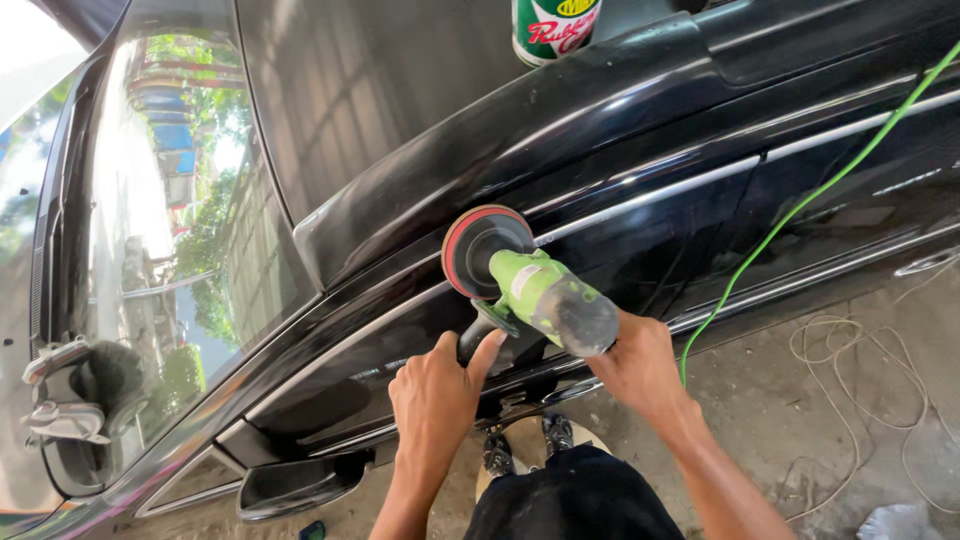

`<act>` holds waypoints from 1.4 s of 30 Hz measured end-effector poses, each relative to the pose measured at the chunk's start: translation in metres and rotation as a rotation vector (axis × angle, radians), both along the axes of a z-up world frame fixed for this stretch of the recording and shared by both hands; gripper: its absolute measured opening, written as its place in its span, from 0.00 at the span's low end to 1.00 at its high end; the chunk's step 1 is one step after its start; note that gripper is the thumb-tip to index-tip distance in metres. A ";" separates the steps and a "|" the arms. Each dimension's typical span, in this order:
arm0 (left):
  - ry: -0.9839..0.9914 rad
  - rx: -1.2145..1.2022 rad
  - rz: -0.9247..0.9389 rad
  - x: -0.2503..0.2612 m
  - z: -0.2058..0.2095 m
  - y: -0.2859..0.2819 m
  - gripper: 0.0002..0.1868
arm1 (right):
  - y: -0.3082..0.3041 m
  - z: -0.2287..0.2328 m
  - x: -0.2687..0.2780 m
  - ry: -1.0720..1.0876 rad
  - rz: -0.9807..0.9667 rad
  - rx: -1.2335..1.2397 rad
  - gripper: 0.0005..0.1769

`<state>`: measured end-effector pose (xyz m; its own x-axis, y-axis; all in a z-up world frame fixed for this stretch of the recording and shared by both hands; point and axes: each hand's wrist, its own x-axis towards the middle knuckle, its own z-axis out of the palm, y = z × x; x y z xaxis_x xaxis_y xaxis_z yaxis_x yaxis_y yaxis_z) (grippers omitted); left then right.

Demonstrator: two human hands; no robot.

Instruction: The person applies polishing compound from a tin to the window trim of a black car by hand and then polishes the area using a handheld power buffer.

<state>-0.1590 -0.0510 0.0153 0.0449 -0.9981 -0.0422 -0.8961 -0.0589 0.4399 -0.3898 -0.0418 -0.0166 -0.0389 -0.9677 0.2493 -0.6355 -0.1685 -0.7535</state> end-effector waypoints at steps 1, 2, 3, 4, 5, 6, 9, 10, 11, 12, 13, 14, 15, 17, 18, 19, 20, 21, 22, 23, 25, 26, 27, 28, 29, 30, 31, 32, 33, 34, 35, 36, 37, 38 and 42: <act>0.002 -0.017 -0.016 -0.008 0.003 -0.003 0.36 | 0.000 -0.002 -0.009 -0.004 -0.011 -0.008 0.15; 0.009 -0.038 -0.042 -0.017 0.005 -0.006 0.36 | 0.000 -0.005 -0.017 0.003 -0.036 0.013 0.15; 0.016 -0.060 -0.068 -0.025 0.007 -0.009 0.36 | -0.001 -0.007 -0.025 0.010 -0.062 0.034 0.16; 0.024 -0.082 -0.095 -0.034 0.008 -0.013 0.36 | -0.001 -0.008 -0.033 0.017 -0.087 0.054 0.16; 0.024 -0.078 -0.112 -0.043 0.010 -0.017 0.36 | -0.001 -0.008 -0.041 0.022 -0.109 0.043 0.17; 0.024 -0.074 -0.130 -0.053 0.011 -0.021 0.36 | -0.001 -0.007 -0.049 0.027 -0.130 0.031 0.18; 0.035 -0.101 -0.188 -0.078 0.012 -0.032 0.36 | 0.001 -0.003 -0.066 -0.039 -0.205 0.003 0.19; 0.038 -0.113 -0.207 -0.083 0.013 -0.033 0.36 | 0.003 -0.003 -0.068 -0.075 -0.231 -0.002 0.19; 0.038 -0.122 -0.211 -0.085 0.013 -0.035 0.36 | 0.003 -0.003 -0.068 -0.089 -0.208 -0.051 0.19; 0.038 -0.132 -0.214 -0.086 0.013 -0.036 0.37 | 0.004 -0.004 -0.068 -0.103 -0.185 -0.099 0.19; 0.039 -0.135 -0.213 -0.085 0.012 -0.034 0.37 | 0.007 -0.006 -0.066 -0.117 -0.157 -0.141 0.19; 0.042 -0.123 -0.200 -0.081 0.011 -0.030 0.37 | 0.009 -0.010 -0.063 -0.103 -0.157 -0.122 0.20; 0.042 -0.114 -0.184 -0.073 0.009 -0.025 0.36 | 0.008 -0.015 -0.058 -0.092 -0.156 -0.106 0.20; 0.042 -0.094 -0.150 -0.054 0.006 -0.016 0.36 | 0.008 -0.025 -0.044 -0.027 -0.133 -0.063 0.18; 0.040 -0.082 -0.131 -0.042 0.003 -0.012 0.35 | 0.009 -0.029 -0.035 0.027 -0.113 -0.036 0.17; 0.041 -0.072 -0.117 -0.031 0.000 -0.008 0.35 | 0.009 -0.030 -0.028 0.082 -0.097 -0.012 0.15; 0.035 -0.057 -0.092 -0.019 -0.004 -0.004 0.35 | 0.009 -0.029 -0.020 0.064 -0.078 -0.014 0.16; 0.029 -0.044 -0.069 -0.007 -0.008 0.001 0.34 | 0.010 -0.029 -0.007 0.046 -0.061 -0.017 0.16; 0.023 -0.030 -0.046 0.005 -0.012 0.005 0.34 | 0.011 -0.027 0.005 0.028 -0.045 -0.019 0.17; 0.022 -0.033 -0.025 0.016 -0.016 0.009 0.34 | 0.011 -0.023 0.016 0.040 0.001 -0.062 0.19; 0.020 -0.040 0.018 0.039 -0.025 0.017 0.33 | 0.011 -0.017 0.036 0.064 0.096 -0.149 0.23; 0.042 -0.048 0.034 0.051 -0.031 0.021 0.33 | 0.011 -0.016 0.047 0.080 0.112 -0.104 0.26; 0.065 -0.053 0.048 0.061 -0.036 0.026 0.32 | 0.013 -0.014 0.056 0.099 0.126 -0.055 0.29; 0.088 -0.058 0.062 0.071 -0.041 0.031 0.31 | 0.015 -0.013 0.065 0.118 0.140 -0.007 0.32; 0.088 -0.057 0.077 0.081 -0.047 0.035 0.32 | 0.015 -0.013 0.074 0.128 0.166 -0.026 0.32; 0.087 -0.057 0.091 0.091 -0.052 0.039 0.32 | 0.015 -0.013 0.085 0.138 0.193 -0.046 0.32; 0.089 -0.054 0.108 0.100 -0.057 0.043 0.32 | 0.016 -0.014 0.094 0.150 0.223 -0.064 0.32; 0.105 -0.063 0.120 0.109 -0.061 0.046 0.31 | 0.017 -0.015 0.104 0.162 0.229 -0.072 0.32; 0.121 -0.070 0.130 0.119 -0.066 0.050 0.30 | 0.018 -0.016 0.114 0.173 0.235 -0.079 0.31; 0.136 -0.078 0.141 0.128 -0.069 0.054 0.29 | 0.020 -0.018 0.124 0.184 0.241 -0.086 0.30; 0.140 -0.067 0.162 0.136 -0.073 0.057 0.29 | 0.021 -0.019 0.133 0.189 0.259 -0.084 0.30; 0.144 -0.056 0.182 0.144 -0.077 0.061 0.29 | 0.021 -0.020 0.141 0.195 0.276 -0.083 0.30; 0.149 -0.046 0.198 0.151 -0.081 0.064 0.30 | 0.021 -0.021 0.149 0.201 0.290 -0.082 0.30; 0.154 -0.048 0.214 0.158 -0.084 0.067 0.29 | 0.021 -0.022 0.156 0.212 0.298 -0.091 0.30; 0.182 -0.053 0.273 0.183 -0.099 0.079 0.28 | 0.021 -0.023 0.183 0.248 0.360 -0.056 0.31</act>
<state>0.0240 0.0282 -0.0834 0.3072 -0.9514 -0.0228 -0.7567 -0.2587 0.6004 -0.2067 -0.0210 -0.0391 0.3660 -0.8932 0.2613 -0.6890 -0.4488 -0.5691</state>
